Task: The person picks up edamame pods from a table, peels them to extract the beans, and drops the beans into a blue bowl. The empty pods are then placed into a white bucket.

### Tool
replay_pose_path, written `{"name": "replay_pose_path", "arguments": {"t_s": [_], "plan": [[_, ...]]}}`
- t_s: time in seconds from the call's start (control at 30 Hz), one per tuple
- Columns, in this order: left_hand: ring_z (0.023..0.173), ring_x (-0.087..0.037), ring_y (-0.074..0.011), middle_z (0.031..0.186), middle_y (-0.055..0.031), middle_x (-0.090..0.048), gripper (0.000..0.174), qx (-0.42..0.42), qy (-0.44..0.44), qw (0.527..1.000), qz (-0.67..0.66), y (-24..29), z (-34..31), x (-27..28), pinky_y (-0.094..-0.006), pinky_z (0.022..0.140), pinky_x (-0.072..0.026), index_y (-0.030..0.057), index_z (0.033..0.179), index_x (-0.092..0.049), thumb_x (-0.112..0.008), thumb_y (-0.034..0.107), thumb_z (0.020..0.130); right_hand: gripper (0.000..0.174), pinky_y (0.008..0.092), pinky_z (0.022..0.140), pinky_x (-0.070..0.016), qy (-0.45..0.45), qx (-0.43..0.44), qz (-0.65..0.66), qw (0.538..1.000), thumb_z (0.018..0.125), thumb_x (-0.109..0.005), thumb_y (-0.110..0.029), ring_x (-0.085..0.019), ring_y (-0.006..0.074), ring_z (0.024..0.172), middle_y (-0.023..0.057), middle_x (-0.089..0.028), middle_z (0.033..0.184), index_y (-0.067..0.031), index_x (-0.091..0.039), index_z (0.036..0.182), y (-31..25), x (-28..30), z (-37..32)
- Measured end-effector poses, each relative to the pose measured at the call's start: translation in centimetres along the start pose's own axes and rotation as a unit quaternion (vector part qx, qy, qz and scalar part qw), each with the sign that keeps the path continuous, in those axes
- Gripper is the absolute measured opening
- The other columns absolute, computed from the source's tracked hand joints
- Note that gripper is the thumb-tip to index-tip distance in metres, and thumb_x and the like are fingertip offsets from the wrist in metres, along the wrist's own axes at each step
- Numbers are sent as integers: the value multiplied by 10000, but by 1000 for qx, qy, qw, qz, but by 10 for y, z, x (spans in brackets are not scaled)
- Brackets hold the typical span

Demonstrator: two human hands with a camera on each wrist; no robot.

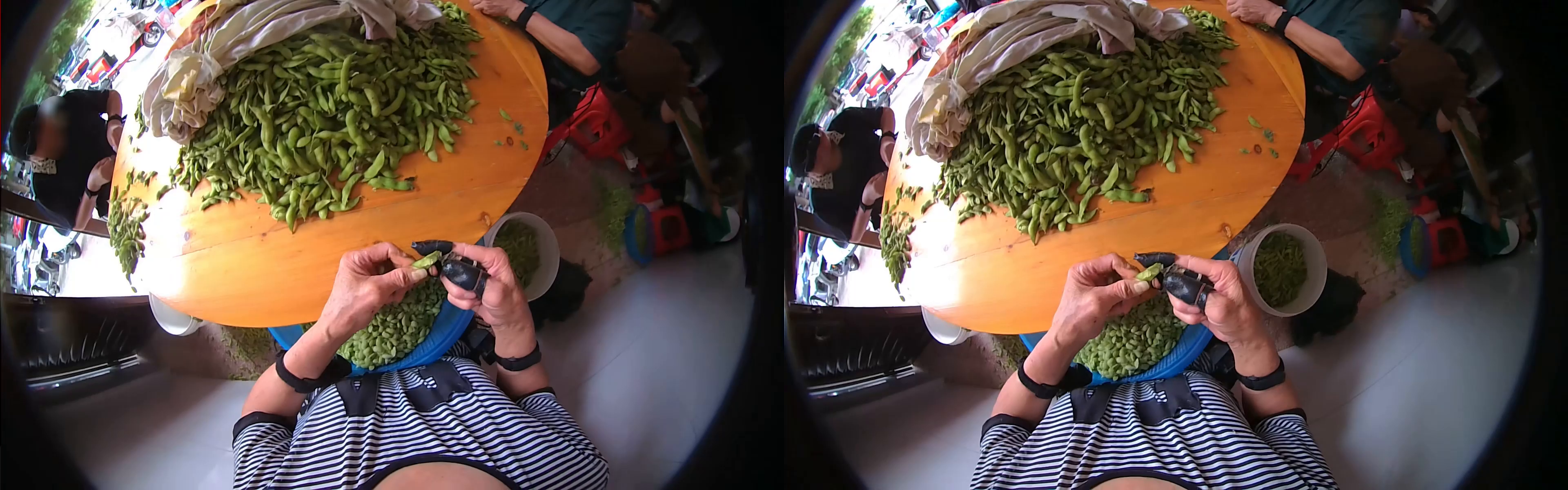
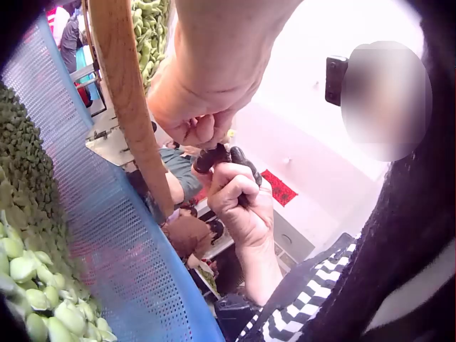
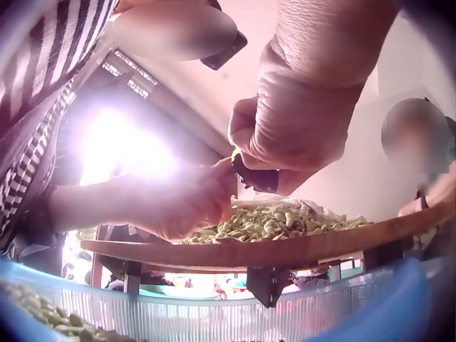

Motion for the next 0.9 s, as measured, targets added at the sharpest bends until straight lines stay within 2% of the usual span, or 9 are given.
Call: {"name": "replay_pose_path", "arguments": {"t_s": [0.07, 0.2, 0.27, 0.4, 0.47, 0.6, 0.67, 0.8, 0.9], "plan": [[543, -448, -37, 653, 29, -566, 91, -2, 6, 1000, -10, 1, 0, -1, -193, 481, -331, 36, 787, -656, -729, 68, 832, 422, 202, 454, -291, 15, -17, 9, 1000, 822, -395, 24, -341, 61, 518, -26, -402, 616, 104, -545, 1208, 0, 1, 1], [541, -445, -37, 637, 32, -553, 99, 5, 4, 1000, -20, -3, 1, 0, -192, 480, -330, 39, 781, -652, -733, 69, 828, 413, 204, 457, -306, -8, -18, 17, 1000, 813, -390, 21, -357, 60, 530, -16, -422, 626, 110, -551, 1183, 7, 6, 2], [537, -437, -35, 619, 38, -535, 108, 7, 7, 1000, -5, -5, 3, 1, -192, 479, -323, 41, 774, -646, -736, 69, 826, 412, 208, 461, -330, 37, 16, -94, 995, 801, -384, 7, -380, 58, 544, -9, -439, 629, 116, -554, 1160, 9, -1, 1], [534, -427, -33, 606, 44, -517, 113, 0, 7, 1000, -5, -7, 3, 0, -191, 477, -316, 42, 771, -644, -738, 71, 826, 416, 209, 467, -352, 40, -6, -99, 994, 792, -386, -10, -390, 56, 540, -12, -440, 620, 123, -550, 1151, 7, -3, 2], [534, -430, -32, 606, 42, -520, 115, 10, 10, 1000, -8, -6, 2, 0, -190, 477, -318, 43, 770, -643, -737, 73, 828, 371, 205, 441, -310, 8, 65, -138, 988, 880, -419, 14, -378, 62, 511, -11, -458, 650, 40, -569, 1218, 12, 0, 1], [538, -444, -31, 623, 40, -538, 116, 16, 12, 1000, -4, -4, 1, -1, -188, 480, -331, 43, 768, -644, -738, 75, 827, 377, 208, 440, -306, 16, 75, -109, 991, 881, -420, 16, -381, 64, 513, -8, -452, 640, 15, -575, 1225, 11, 4, -1], [544, -450, -29, 644, 40, -554, 121, -5, 33, 999, 4, -4, 1, -3, -190, 482, -339, 43, 764, -644, -741, 80, 826, 368, 203, 467, -341, 25, -10, -78, 997, 817, -364, -4, -397, 49, 530, -6, -462, 610, 101, -569, 1105, 0, 0, -1], [553, -450, -25, 660, 43, -563, 122, -4, 39, 999, 18, -6, 3, -3, -190, 485, -342, 44, 762, -645, -742, 81, 826, 320, 207, 467, -350, 30, -34, -103, 994, 804, -367, 11, -420, 52, 536, -2, -463, 607, 89, -577, 1033, -5, -4, -1], [571, -469, -24, 662, 44, -566, 119, -16, 15, 998, 51, -9, 3, 0, -187, 488, -348, 46, 765, -645, -740, 82, 828, 284, 207, 464, -351, 40, -17, -194, 980, 778, -369, 25, -429, 52, 535, 1, -461, 603, 81, -570, 972, -4, -7, 0]]}}
Point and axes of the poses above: each hand's wrist, its own z-axis towards the middle knuckle, its own x-axis out of the back of the hand, y = z × x, the point moved 1 cm from there along z, towards the middle knuckle
